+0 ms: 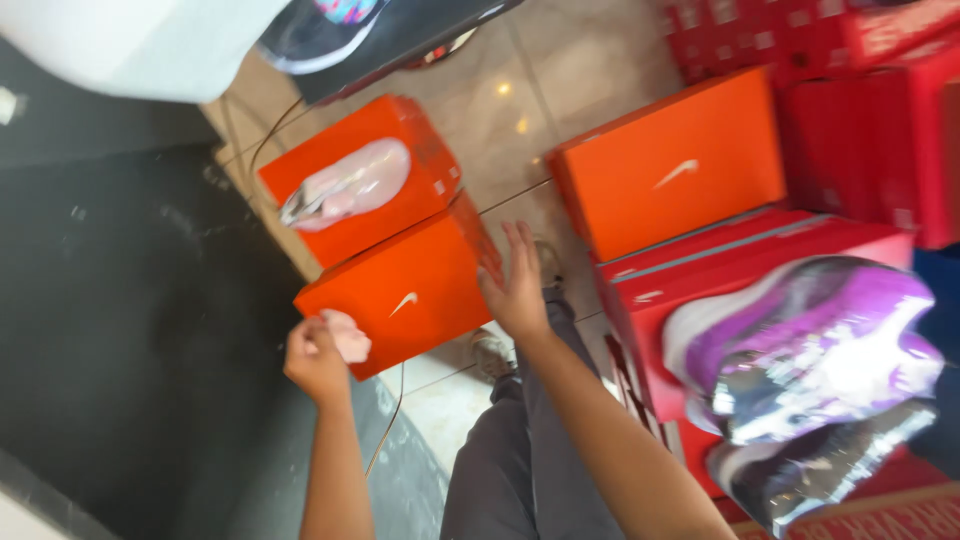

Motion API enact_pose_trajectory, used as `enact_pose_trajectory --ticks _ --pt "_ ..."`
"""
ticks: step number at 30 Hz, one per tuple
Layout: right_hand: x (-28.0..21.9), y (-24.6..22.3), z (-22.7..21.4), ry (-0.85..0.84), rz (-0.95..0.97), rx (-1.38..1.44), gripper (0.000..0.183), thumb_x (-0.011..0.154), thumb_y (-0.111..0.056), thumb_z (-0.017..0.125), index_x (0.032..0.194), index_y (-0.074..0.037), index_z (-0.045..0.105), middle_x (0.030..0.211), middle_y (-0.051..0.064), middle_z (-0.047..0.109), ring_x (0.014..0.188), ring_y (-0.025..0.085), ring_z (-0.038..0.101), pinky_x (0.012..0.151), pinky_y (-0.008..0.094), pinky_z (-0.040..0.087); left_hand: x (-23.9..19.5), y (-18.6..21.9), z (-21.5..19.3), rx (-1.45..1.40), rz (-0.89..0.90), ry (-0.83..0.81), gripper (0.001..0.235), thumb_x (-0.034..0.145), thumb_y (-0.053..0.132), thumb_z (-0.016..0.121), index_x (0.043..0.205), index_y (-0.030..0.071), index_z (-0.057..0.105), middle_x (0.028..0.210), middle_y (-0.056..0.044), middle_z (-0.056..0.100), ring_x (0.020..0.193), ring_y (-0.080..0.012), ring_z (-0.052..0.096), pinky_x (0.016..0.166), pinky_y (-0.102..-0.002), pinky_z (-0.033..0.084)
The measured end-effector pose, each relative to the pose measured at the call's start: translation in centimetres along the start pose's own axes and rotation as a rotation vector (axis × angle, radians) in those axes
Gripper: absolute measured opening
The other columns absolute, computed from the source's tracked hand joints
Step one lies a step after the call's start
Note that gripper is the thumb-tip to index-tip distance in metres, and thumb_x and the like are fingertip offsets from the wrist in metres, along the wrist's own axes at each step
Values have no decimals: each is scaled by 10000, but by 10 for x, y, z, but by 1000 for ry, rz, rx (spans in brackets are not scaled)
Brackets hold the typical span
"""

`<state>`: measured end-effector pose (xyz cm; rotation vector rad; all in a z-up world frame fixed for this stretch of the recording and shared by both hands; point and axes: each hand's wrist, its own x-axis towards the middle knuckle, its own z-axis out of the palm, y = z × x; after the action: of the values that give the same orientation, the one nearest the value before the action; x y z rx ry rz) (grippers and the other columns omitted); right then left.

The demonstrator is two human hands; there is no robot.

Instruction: Wiping down shoe boxes and shoes with a cloth and organizing them

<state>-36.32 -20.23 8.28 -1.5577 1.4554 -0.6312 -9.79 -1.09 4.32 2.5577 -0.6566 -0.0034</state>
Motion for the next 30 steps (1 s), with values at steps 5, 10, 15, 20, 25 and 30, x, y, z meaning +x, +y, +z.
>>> enact_pose_trajectory --ticks 5,10,15,20,25,30 --pt "96 -58 -73 252 -97 -21 680 841 -51 764 1451 -1 468 1404 355 468 1339 552 433 1116 620 392 -75 159 19 -517 -127 -572 258 776 133 734 1024 86 786 889 -135 775 853 -248 736 804 -367 577" --pt "198 74 -175 103 335 -282 665 784 -248 738 1410 -183 524 1374 186 544 1297 429 542 1098 559 437 -93 274 101 -361 -244 -1090 553 879 446 697 1289 80 639 1194 -221 691 1182 -372 629 1024 -470 494" --pt "217 252 -278 -124 720 -575 777 789 -587 743 1457 -249 537 1336 193 584 1228 416 586 990 601 471 -105 315 207 -124 -322 -1409 1059 846 749 601 1598 88 254 1522 -268 456 1425 -398 428 1181 -508 356" --pt "204 319 -307 -125 809 -497 861 881 -488 699 1606 -206 331 1500 207 460 1334 418 492 1066 600 400 -125 313 268 -270 -418 -1387 1023 828 693 714 1551 81 327 1433 -247 551 1356 -366 520 1096 -508 453" --pt "215 182 -290 -215 840 -279 863 875 -296 722 1550 56 316 1520 322 406 1418 465 384 1158 583 332 -85 361 214 -372 -473 -1463 1080 880 673 640 1604 27 165 1582 -310 319 1478 -432 310 1197 -550 299" --pt "230 138 -279 -333 989 -195 981 853 -404 730 1584 60 270 1608 299 311 1494 431 285 1212 559 264 -73 349 226 -474 -557 -1463 1088 872 549 740 1581 -57 181 1586 -380 242 1492 -512 224 1213 -610 223"
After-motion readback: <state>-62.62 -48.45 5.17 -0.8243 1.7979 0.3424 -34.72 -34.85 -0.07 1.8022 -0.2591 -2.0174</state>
